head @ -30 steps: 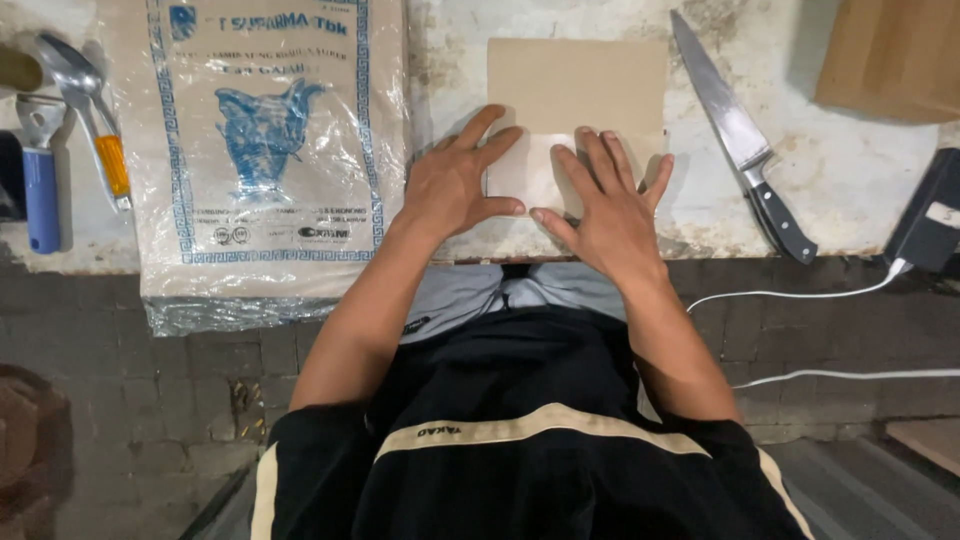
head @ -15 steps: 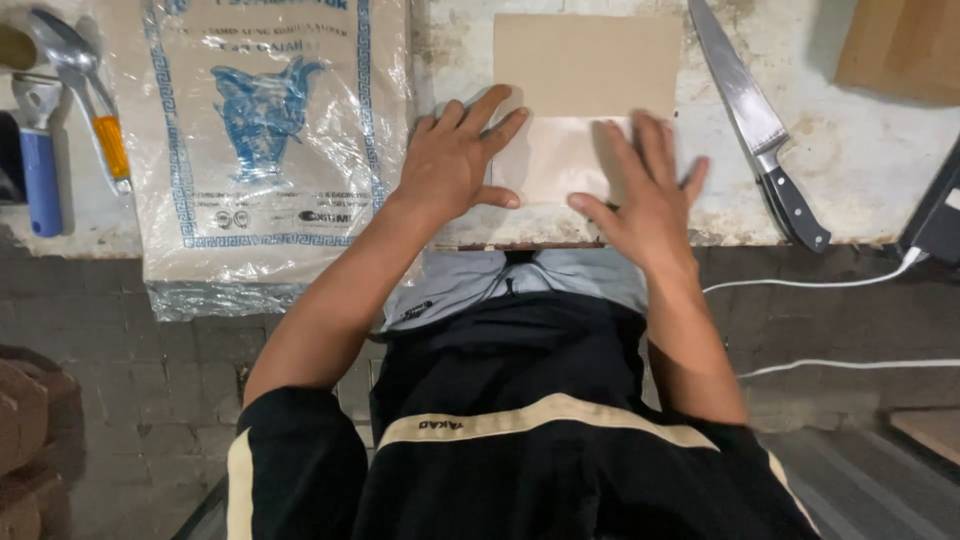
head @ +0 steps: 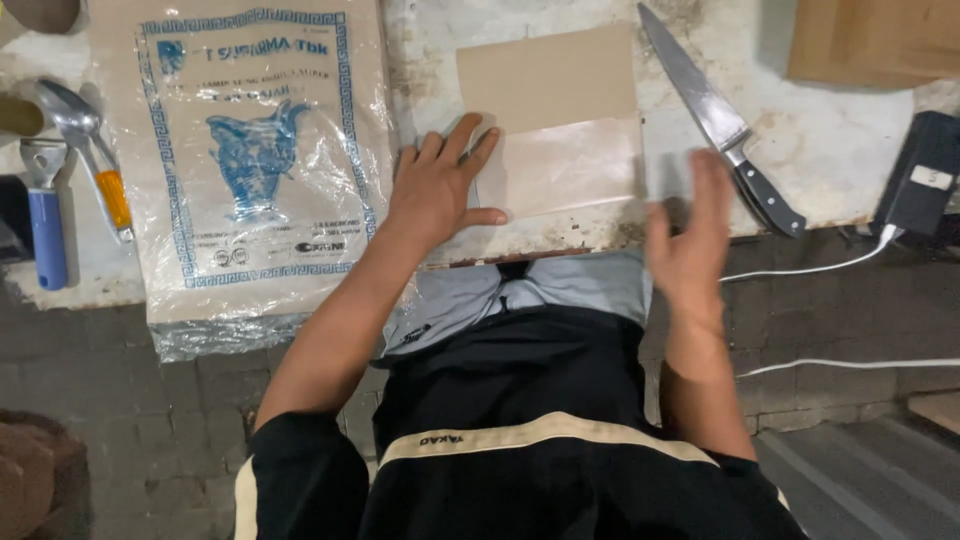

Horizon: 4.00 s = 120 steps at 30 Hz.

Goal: Folding paper liners and placing them into small cardboard boxes at a packaging station.

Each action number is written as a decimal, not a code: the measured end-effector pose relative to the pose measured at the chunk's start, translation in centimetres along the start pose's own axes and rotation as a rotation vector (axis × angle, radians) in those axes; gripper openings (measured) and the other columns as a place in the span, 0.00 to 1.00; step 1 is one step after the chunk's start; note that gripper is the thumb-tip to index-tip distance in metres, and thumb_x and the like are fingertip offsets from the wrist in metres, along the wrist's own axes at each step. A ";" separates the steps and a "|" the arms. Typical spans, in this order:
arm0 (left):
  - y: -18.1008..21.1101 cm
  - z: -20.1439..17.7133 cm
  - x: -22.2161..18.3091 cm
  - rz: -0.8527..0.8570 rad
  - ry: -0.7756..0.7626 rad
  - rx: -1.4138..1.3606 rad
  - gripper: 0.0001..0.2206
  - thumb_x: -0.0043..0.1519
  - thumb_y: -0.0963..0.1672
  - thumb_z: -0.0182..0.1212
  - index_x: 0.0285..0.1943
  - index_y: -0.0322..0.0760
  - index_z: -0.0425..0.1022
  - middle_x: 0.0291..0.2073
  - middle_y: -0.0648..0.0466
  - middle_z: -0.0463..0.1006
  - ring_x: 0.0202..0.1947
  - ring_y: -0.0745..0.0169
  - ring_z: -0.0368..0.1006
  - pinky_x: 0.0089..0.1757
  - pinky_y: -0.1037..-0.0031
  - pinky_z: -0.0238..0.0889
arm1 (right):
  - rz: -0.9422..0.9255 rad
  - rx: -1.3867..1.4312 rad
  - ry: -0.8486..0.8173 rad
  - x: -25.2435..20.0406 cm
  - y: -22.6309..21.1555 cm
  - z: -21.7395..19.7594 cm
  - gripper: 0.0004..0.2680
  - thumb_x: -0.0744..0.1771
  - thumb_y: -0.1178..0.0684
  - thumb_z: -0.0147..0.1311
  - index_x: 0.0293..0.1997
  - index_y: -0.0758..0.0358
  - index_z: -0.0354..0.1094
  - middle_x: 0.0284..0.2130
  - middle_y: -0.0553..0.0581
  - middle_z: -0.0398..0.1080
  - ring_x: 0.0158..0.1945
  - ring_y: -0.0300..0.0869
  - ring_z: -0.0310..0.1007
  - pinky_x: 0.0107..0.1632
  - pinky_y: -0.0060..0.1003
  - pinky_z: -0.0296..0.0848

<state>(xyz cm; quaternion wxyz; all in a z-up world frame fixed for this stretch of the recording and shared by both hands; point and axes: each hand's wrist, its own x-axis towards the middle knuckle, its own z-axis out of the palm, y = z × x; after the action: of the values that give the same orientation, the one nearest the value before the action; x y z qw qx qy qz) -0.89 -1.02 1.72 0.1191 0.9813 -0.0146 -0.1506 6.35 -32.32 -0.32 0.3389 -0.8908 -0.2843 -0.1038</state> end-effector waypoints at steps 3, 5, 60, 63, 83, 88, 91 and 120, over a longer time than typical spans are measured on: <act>1.6 0.8 -0.7 -0.019 0.021 0.020 0.44 0.57 0.64 0.54 0.78 0.46 0.47 0.72 0.48 0.50 0.57 0.50 0.57 0.47 0.63 0.54 | -0.048 0.052 -0.102 0.3 -1.3 1.2 0.26 0.62 0.57 0.64 0.67 0.70 0.58 0.62 0.72 0.58 0.67 0.66 0.53 0.66 0.60 0.51; 2.6 1.2 -1.7 -0.032 0.013 0.018 0.44 0.58 0.64 0.53 0.78 0.44 0.47 0.71 0.45 0.51 0.58 0.49 0.57 0.47 0.63 0.53 | -0.044 0.017 -0.194 0.4 -1.7 1.2 0.30 0.61 0.50 0.69 0.68 0.64 0.58 0.65 0.65 0.56 0.70 0.60 0.51 0.67 0.59 0.48; 1.1 5.0 -2.1 0.311 0.686 -0.356 0.08 0.63 0.37 0.57 0.47 0.39 0.77 0.35 0.52 0.78 0.38 0.53 0.73 0.34 0.71 0.66 | -0.073 0.158 0.077 -0.6 1.2 1.8 0.03 0.69 0.56 0.60 0.44 0.61 0.74 0.38 0.52 0.76 0.48 0.53 0.75 0.53 0.43 0.61; 1.3 6.2 -1.5 0.188 0.659 -0.390 0.02 0.65 0.40 0.57 0.43 0.34 0.74 0.28 0.48 0.75 0.32 0.51 0.73 0.32 0.69 0.67 | -0.069 0.096 0.108 -2.2 3.4 2.6 0.05 0.69 0.55 0.61 0.44 0.64 0.71 0.37 0.56 0.75 0.45 0.55 0.75 0.52 0.45 0.63; 2.9 4.7 0.2 -0.038 0.681 -0.278 0.10 0.64 0.40 0.58 0.52 0.30 0.75 0.26 0.46 0.76 0.30 0.52 0.77 0.35 0.71 0.73 | 0.061 -0.005 0.028 -0.5 1.0 2.6 0.05 0.68 0.60 0.60 0.46 0.55 0.74 0.35 0.46 0.69 0.48 0.46 0.71 0.51 0.41 0.59; 4.0 3.1 0.0 -0.057 0.694 -0.009 0.26 0.57 0.39 0.66 0.66 0.48 0.70 0.50 0.43 0.65 0.45 0.48 0.66 0.26 0.67 0.72 | 0.033 -0.055 0.044 -0.8 1.6 3.0 0.05 0.67 0.58 0.60 0.44 0.52 0.77 0.35 0.45 0.68 0.48 0.45 0.70 0.50 0.38 0.57; 4.4 3.7 0.5 -0.018 0.412 -0.061 0.40 0.57 0.29 0.46 0.76 0.58 0.54 0.75 0.47 0.43 0.71 0.30 0.49 0.45 0.59 0.74 | 0.001 -0.130 0.057 -0.6 0.8 2.8 0.06 0.67 0.60 0.59 0.44 0.54 0.79 0.40 0.50 0.69 0.48 0.48 0.69 0.48 0.43 0.62; 1.2 0.6 2.0 0.047 -0.144 0.011 0.28 0.64 0.59 0.38 0.76 0.70 0.42 0.76 0.55 0.37 0.75 0.59 0.30 0.52 0.55 0.41 | -0.271 -0.209 -0.548 5.5 -3.4 6.2 0.23 0.70 0.33 0.39 0.73 0.47 0.49 0.71 0.54 0.51 0.75 0.50 0.42 0.67 0.70 0.27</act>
<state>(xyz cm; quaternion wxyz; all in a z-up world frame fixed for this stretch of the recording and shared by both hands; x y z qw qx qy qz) 0.84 -2.48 0.93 0.1158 0.9680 -0.0469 -0.2179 8.79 -23.76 -1.04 0.1395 -0.8695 -0.4690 0.0672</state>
